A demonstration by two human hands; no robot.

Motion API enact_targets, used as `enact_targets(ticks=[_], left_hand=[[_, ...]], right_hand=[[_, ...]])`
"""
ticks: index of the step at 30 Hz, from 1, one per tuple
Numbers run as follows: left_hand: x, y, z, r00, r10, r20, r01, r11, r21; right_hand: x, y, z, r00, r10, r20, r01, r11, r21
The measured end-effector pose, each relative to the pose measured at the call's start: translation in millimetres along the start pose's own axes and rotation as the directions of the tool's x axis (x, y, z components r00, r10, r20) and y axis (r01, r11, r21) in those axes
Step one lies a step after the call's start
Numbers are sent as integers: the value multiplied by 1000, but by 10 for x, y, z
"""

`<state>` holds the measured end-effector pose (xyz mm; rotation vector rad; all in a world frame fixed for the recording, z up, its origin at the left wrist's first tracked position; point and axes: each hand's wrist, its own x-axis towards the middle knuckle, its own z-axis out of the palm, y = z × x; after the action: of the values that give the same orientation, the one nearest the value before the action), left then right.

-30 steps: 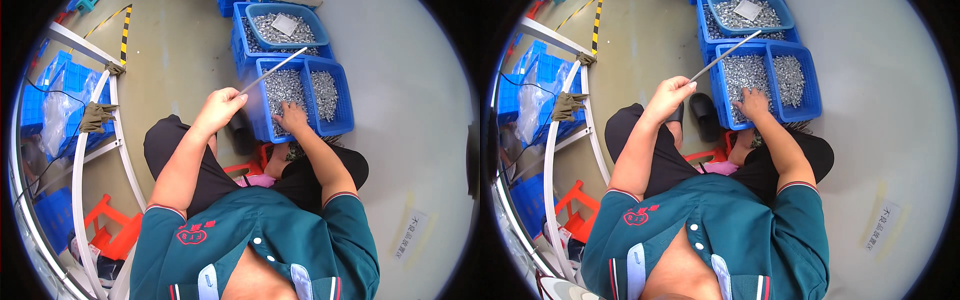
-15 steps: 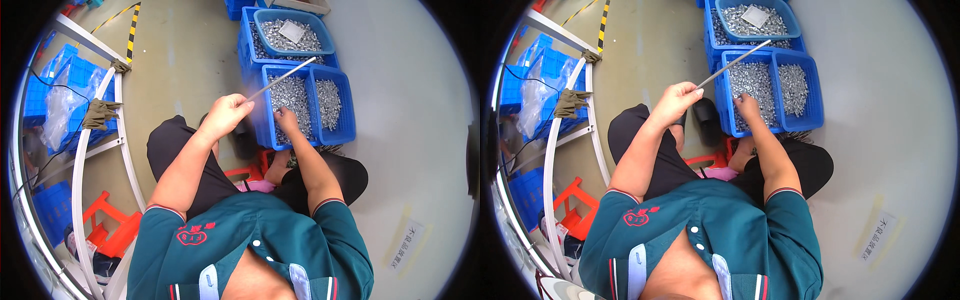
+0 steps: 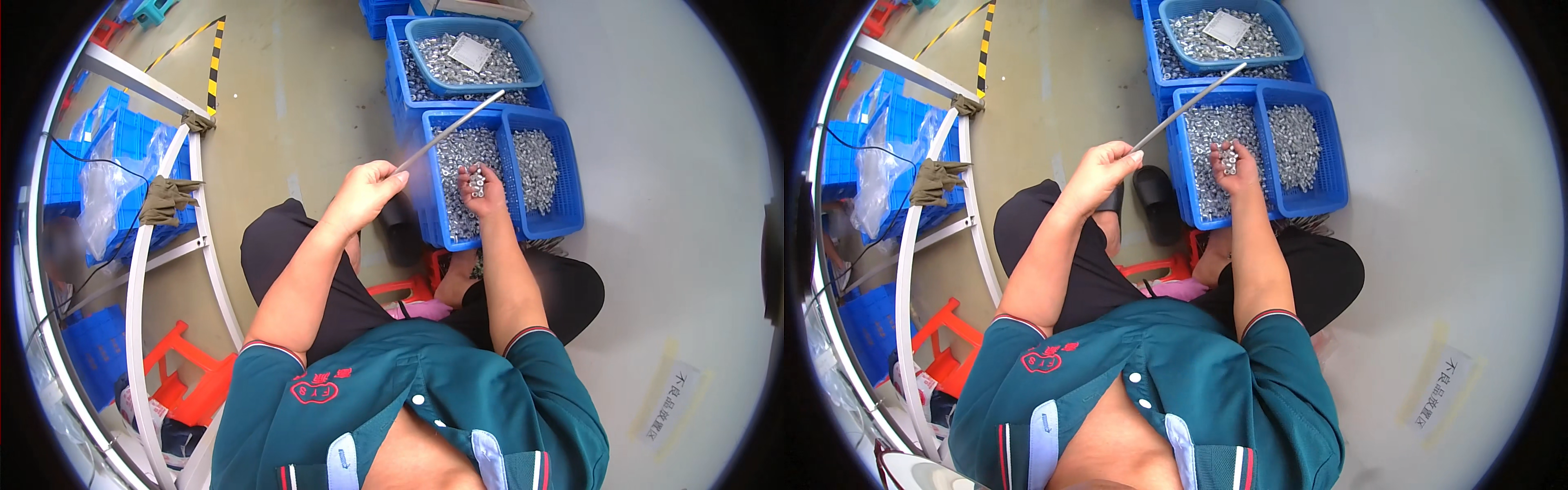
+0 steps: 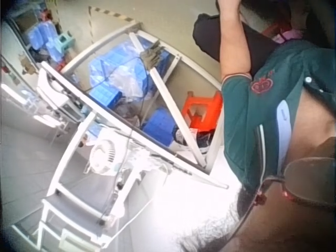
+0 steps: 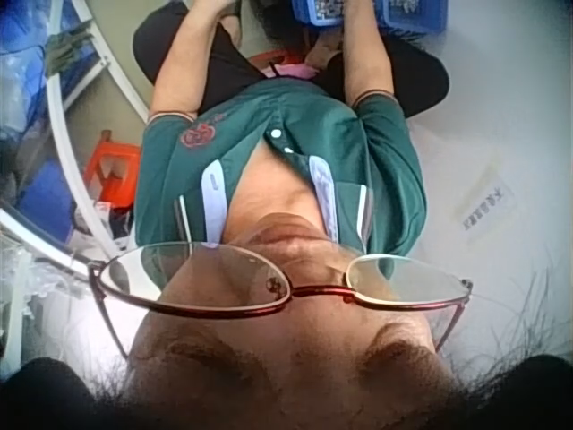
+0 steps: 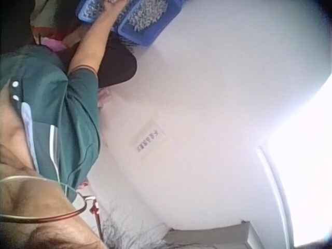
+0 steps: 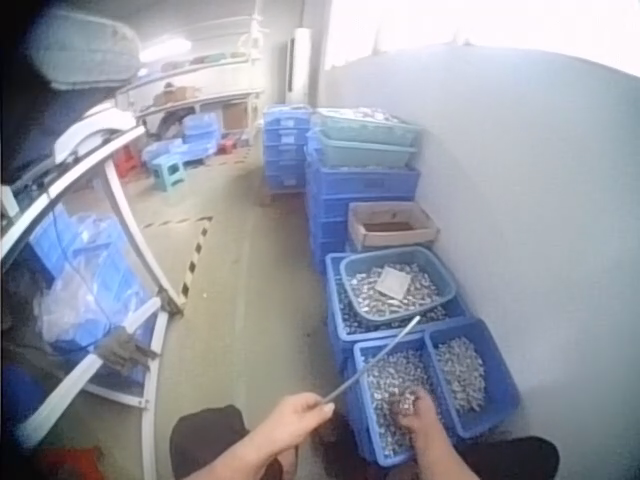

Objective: The person is sliding small metal washers or spacers onto a long metal rod at an industrial workstation.

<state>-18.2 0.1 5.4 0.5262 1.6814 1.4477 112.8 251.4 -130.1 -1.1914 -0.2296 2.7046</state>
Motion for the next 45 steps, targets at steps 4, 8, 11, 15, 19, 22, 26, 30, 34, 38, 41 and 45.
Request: enact_targets(ticks=[4,8,11,15,19,22,26,30,34,38,41,45], left_hand=[[37,1,31,1000,25,-5,-25,1000,2],[22,13,20,1000,22,-15,-22,999,25],[39,-10,35,998,52,-23,-51,998,21],[-6,61,36,999,39,-20,-39,998,42],[17,36,28,1000,16,5,-17,997,77],[20,-45,22,999,46,-5,-45,995,94],[-21,-71,26,997,81,12,-82,994,76],[-85,-87,61,991,125,50,-127,991,49],[-164,-37,77,982,164,92,-170,984,60],[-221,-50,72,977,178,115,-186,980,66],[-279,-49,69,971,199,133,-205,978,39],[-364,41,104,974,174,147,-180,983,25]], right_hand=[[18,-113,-95,983,83,164,-93,994,50],[-90,-153,113,968,70,242,-63,997,-35],[-240,-248,280,938,107,329,-77,992,-102],[-512,-350,500,958,52,281,-30,996,-84],[-715,-503,639,955,17,298,25,990,-138],[-891,-562,756,951,8,309,52,981,-186],[-1182,-608,972,950,-4,312,94,957,-275],[-1435,-678,1143,951,-41,307,150,928,-341],[-1615,-717,1278,964,-77,253,170,915,-366],[-1694,-801,1328,978,-92,189,162,900,-403],[-1727,-820,1340,972,-111,207,193,880,-435],[-1737,-791,1342,963,-144,229,238,853,-465]])
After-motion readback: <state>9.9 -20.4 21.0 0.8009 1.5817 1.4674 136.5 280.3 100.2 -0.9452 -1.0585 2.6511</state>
